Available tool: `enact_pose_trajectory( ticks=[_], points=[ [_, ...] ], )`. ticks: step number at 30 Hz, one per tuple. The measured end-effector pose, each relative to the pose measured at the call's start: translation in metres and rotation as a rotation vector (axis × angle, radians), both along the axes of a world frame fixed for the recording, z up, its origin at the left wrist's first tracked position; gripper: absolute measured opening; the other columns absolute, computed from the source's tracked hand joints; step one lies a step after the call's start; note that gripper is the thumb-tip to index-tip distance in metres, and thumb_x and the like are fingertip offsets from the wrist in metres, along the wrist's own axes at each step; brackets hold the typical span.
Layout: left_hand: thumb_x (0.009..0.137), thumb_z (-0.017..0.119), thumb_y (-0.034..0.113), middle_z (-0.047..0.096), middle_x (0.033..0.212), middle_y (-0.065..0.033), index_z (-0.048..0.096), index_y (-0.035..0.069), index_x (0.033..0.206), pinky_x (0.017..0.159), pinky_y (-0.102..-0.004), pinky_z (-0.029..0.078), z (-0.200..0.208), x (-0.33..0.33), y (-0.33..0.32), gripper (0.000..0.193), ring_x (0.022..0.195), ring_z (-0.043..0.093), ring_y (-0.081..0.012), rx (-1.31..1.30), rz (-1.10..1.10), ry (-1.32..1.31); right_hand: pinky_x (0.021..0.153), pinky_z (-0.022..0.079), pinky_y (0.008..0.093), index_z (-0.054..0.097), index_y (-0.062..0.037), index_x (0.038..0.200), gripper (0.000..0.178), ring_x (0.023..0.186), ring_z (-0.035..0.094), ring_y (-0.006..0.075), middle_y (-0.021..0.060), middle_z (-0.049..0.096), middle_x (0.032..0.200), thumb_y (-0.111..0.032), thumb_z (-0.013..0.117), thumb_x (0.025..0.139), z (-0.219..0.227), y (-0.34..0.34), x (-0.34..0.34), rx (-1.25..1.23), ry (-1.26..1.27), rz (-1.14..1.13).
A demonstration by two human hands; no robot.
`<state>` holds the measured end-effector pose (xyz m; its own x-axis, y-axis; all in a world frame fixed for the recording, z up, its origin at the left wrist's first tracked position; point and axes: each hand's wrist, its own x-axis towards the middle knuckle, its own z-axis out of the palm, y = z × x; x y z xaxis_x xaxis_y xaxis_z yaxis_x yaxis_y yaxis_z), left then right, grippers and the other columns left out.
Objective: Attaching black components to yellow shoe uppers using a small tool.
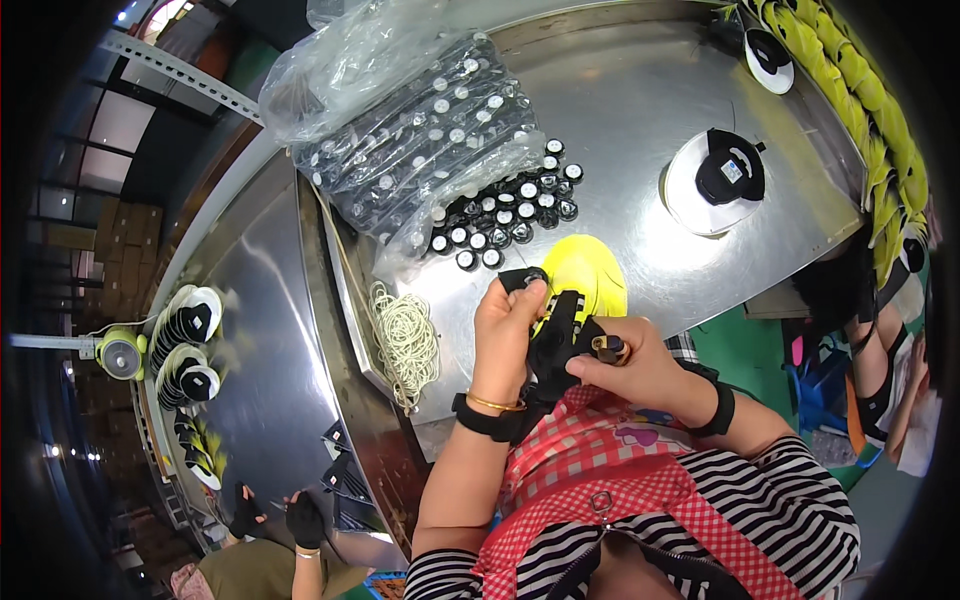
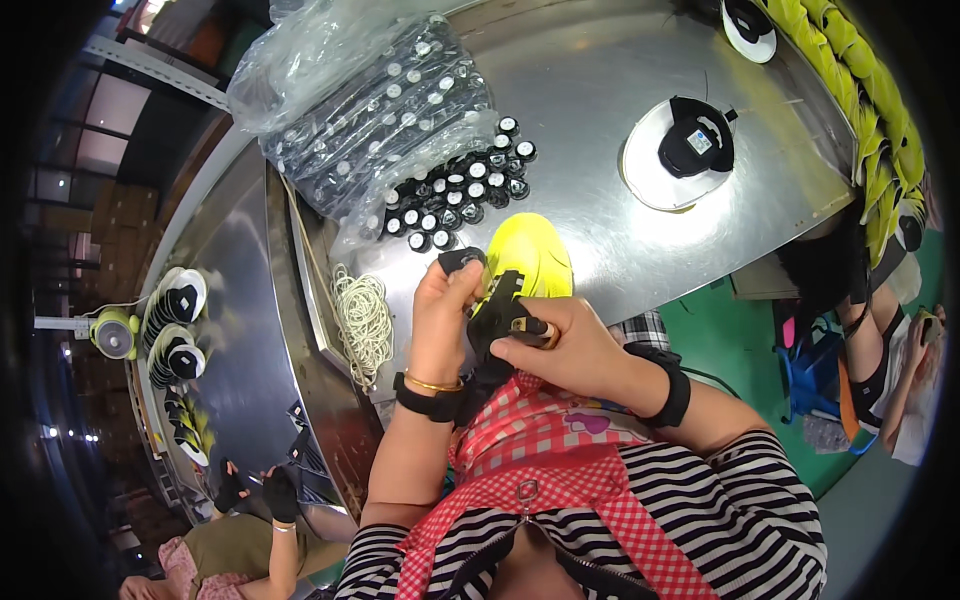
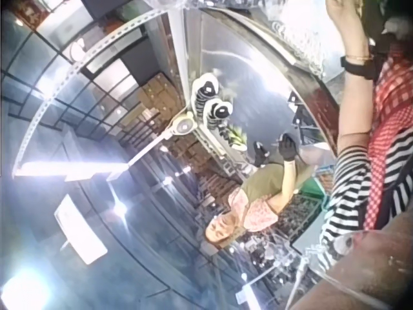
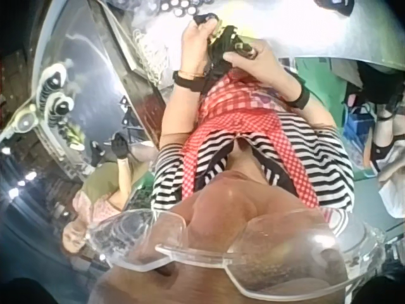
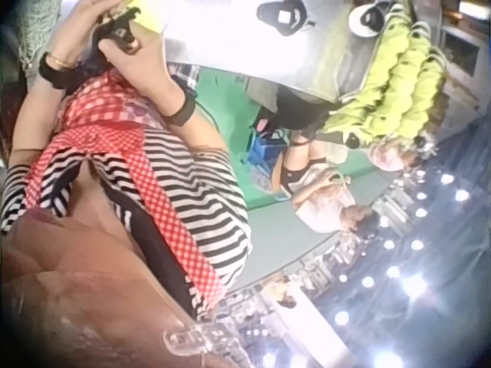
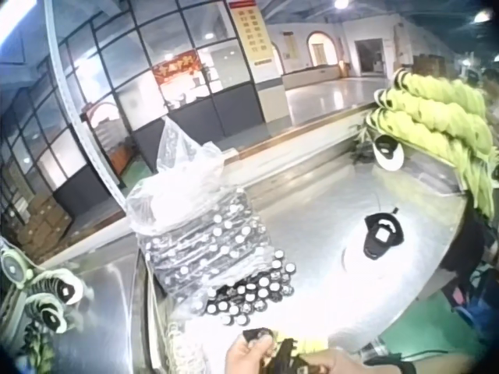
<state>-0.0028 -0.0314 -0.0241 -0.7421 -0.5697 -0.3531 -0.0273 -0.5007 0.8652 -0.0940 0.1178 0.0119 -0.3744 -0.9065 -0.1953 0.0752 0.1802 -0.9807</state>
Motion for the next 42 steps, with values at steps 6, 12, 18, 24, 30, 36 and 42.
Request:
enact_pose_trajectory(
  ticks=[6,12,18,24,30,36,42],
  points=[
    [0.086,0.060,0.011,0.050,0.067,0.0029,0.055,0.005,0.085,0.057,-0.0201,0.034,-0.003,0.001,-0.008,0.008,0.060,0.041,-0.0045,0.031,0.073,0.049,0.057,0.046,0.0263,0.057,0.0019,0.095,0.033,0.060,0.060,0.0130,0.0059,0.063,0.069,-0.018,0.073,0.074,0.010,-0.005,0.002,-0.051,0.288,-0.192],
    [0.086,0.062,0.014,0.063,0.092,-0.0036,0.059,0.005,0.101,0.074,-0.0193,0.044,0.018,-0.004,-0.001,0.017,0.083,0.059,-0.0093,0.168,0.037,0.101,0.055,0.044,0.0348,0.052,0.0006,0.078,0.043,0.057,0.057,0.0246,0.0139,0.058,0.065,-0.039,0.069,0.075,-0.004,-0.025,0.000,0.139,0.165,0.094],
    [0.085,0.063,0.012,0.060,0.080,0.0016,0.060,0.004,0.095,0.061,-0.0189,0.043,-0.018,-0.008,-0.016,0.013,0.067,0.053,-0.0050,0.118,0.149,0.088,0.056,0.045,0.0327,0.059,-0.0016,0.084,0.032,0.058,0.057,0.0155,0.0078,0.060,0.065,-0.030,0.072,0.075,-0.005,-0.024,0.011,0.047,0.044,0.074],
    [0.084,0.064,0.009,0.059,0.077,0.0032,0.060,0.002,0.093,0.058,-0.0186,0.041,-0.008,0.007,-0.011,0.011,0.066,0.049,-0.0021,-0.479,0.273,-0.055,0.063,0.049,0.0268,0.060,-0.0086,0.114,0.040,0.071,0.064,0.0155,0.0077,0.066,0.091,-0.012,0.069,0.075,0.021,-0.018,-0.007,-0.109,0.242,-0.199],
    [0.093,0.053,0.018,0.060,0.093,-0.0034,0.053,-0.001,0.111,0.075,-0.0223,0.045,0.030,0.024,0.013,0.026,0.084,0.054,-0.0080,-0.212,-0.216,0.039,0.063,0.051,0.0272,0.061,-0.0078,0.103,0.034,0.076,0.066,0.0228,0.0094,0.065,0.101,-0.003,0.068,0.069,-0.007,-0.017,-0.017,-0.344,0.780,-0.057],
    [0.095,0.046,0.016,0.049,0.124,-0.0112,0.039,-0.001,0.129,0.094,-0.0294,0.038,0.022,0.046,0.032,0.039,0.112,0.049,-0.0175,0.124,0.152,-0.144,0.068,0.051,0.0268,0.056,-0.0055,0.105,0.030,0.081,0.067,0.0176,0.0093,0.067,0.089,-0.006,0.067,0.077,-0.047,-0.008,-0.002,-0.185,0.339,-0.389],
    [0.095,0.046,0.014,0.058,0.116,-0.0077,0.047,0.003,0.124,0.084,-0.0285,0.046,0.017,0.038,0.032,0.031,0.101,0.058,-0.0153,0.306,0.014,0.061,0.068,0.049,0.0250,0.053,-0.0052,0.104,0.027,0.075,0.063,0.0126,0.0073,0.067,0.087,-0.006,0.066,0.080,-0.063,-0.025,-0.008,-0.177,0.223,-0.552]
  ],
)
